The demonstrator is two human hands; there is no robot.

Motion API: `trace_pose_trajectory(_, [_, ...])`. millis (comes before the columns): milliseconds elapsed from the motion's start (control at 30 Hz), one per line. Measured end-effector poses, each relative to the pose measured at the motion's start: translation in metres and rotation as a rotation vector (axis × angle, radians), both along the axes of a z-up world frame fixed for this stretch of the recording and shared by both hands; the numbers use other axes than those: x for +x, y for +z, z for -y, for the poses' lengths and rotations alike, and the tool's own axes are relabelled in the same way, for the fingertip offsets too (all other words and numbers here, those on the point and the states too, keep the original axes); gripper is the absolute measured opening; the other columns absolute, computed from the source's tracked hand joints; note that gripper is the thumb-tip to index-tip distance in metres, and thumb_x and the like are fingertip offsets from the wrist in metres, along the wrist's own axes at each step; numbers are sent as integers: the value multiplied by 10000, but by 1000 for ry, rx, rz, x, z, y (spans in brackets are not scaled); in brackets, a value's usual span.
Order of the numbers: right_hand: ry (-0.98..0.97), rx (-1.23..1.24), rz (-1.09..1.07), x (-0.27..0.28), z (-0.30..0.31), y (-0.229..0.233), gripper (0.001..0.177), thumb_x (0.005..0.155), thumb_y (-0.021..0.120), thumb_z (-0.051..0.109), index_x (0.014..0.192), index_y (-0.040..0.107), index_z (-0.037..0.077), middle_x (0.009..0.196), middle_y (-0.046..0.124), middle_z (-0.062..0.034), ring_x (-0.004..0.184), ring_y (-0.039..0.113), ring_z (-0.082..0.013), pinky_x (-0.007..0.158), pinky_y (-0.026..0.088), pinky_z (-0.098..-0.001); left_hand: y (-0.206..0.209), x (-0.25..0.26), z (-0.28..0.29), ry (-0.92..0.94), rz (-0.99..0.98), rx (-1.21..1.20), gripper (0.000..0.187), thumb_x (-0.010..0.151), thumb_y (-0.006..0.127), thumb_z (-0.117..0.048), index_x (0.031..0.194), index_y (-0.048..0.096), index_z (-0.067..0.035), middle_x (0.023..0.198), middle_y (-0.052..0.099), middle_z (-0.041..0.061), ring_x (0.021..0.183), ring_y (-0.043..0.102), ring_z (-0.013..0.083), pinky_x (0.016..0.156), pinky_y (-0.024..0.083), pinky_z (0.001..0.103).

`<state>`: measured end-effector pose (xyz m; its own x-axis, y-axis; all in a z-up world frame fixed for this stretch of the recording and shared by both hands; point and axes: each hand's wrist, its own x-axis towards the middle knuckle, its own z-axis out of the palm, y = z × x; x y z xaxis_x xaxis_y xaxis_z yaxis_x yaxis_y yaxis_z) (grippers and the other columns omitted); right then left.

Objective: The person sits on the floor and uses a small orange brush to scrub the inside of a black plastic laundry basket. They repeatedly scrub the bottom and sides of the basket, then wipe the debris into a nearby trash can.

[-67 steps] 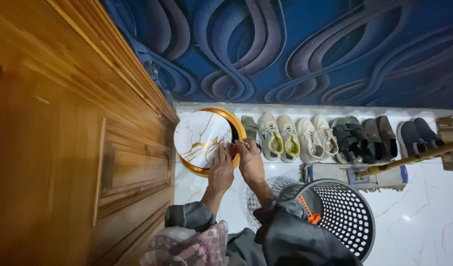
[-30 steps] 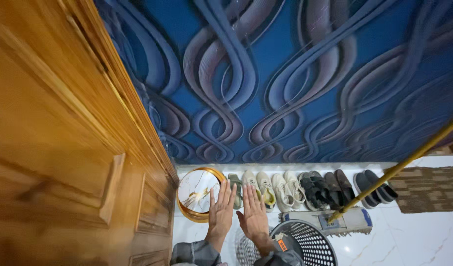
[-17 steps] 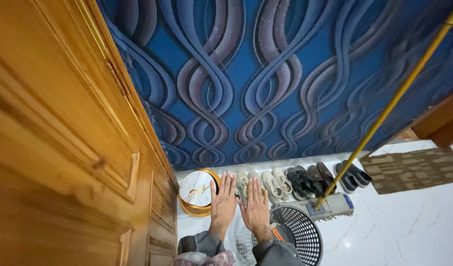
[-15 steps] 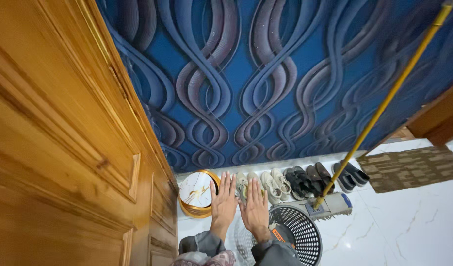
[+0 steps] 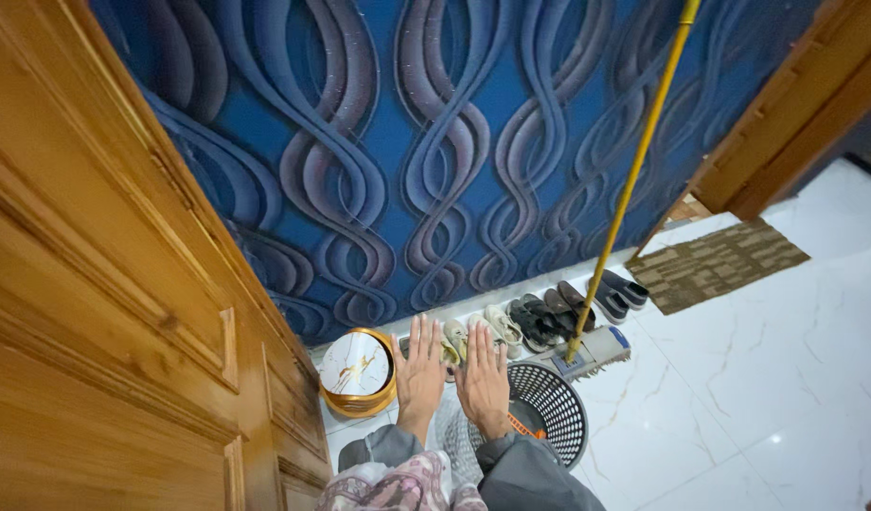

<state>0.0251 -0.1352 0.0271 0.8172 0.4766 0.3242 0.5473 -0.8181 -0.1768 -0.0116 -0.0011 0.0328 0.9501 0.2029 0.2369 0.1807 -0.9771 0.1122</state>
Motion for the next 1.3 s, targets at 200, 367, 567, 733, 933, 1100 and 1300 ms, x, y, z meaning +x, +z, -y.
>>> trace_pose_trajectory(200, [-9, 31, 57, 7, 24, 9, 830, 951, 544, 383, 1577, 187, -29, 1647, 232, -180, 1541, 185, -291, 1221, 143, -504, 11, 10, 22, -60, 46, -20, 870, 876, 661, -376, 1591, 254, -92, 1676, 185, 134, 1552, 123, 277, 1208, 71, 635])
trace_pose_trajectory(367, [-5, -14, 113, 13, 62, 16, 814, 944, 542, 363, 1581, 206, -18, 1659, 230, -169, 1546, 191, -290, 1232, 146, -494, 11, 12, 60, -66, 120, -16, 847, 879, 664, -377, 1579, 278, -98, 1669, 216, 121, 1555, 138, 264, 1215, 77, 634])
trace_pose_trajectory(567, [-1, -28, 112, 17, 117, 22, 825, 923, 556, 352, 1573, 209, -20, 1662, 211, -180, 1546, 182, -292, 1226, 145, -507, 14, 15, 115, -57, 117, -44, 859, 872, 666, -398, 1579, 293, -83, 1665, 222, 123, 1551, 139, 262, 1213, 77, 633])
trace_pose_trajectory(733, [39, -14, 138, 14, 163, 26, 849, 922, 564, 347, 1582, 183, -27, 1666, 204, -182, 1547, 178, -299, 1227, 147, -505, 20, 12, 161, -34, 132, -39, 852, 877, 658, -406, 1576, 291, -86, 1670, 223, 95, 1555, 134, 240, 1222, 68, 625])
trace_pose_trajectory(933, [27, -26, 74, 7, 204, 24, 869, 914, 574, 374, 1579, 165, -8, 1663, 182, -170, 1539, 166, -301, 1216, 150, -504, 19, 2, 208, -71, 126, -4, 822, 905, 621, -421, 1576, 278, -94, 1668, 205, 118, 1551, 111, 253, 1205, 63, 626])
trace_pose_trajectory(1100, [40, -45, 36, -4, 231, 24, 859, 930, 572, 374, 1585, 162, 0, 1663, 178, -167, 1536, 165, -300, 1218, 145, -505, 11, -9, 235, -51, 113, 37, 818, 910, 606, -435, 1582, 276, -105, 1667, 215, 97, 1546, 128, 233, 1202, 65, 644])
trace_pose_trajectory(1300, [65, -26, 58, -10, 251, 26, 856, 928, 573, 381, 1589, 173, 13, 1666, 190, -160, 1541, 172, -292, 1224, 131, -493, 16, -23, 253, -46, 135, -4, 813, 908, 605, -445, 1581, 286, -118, 1665, 230, 86, 1546, 140, 226, 1218, 70, 621])
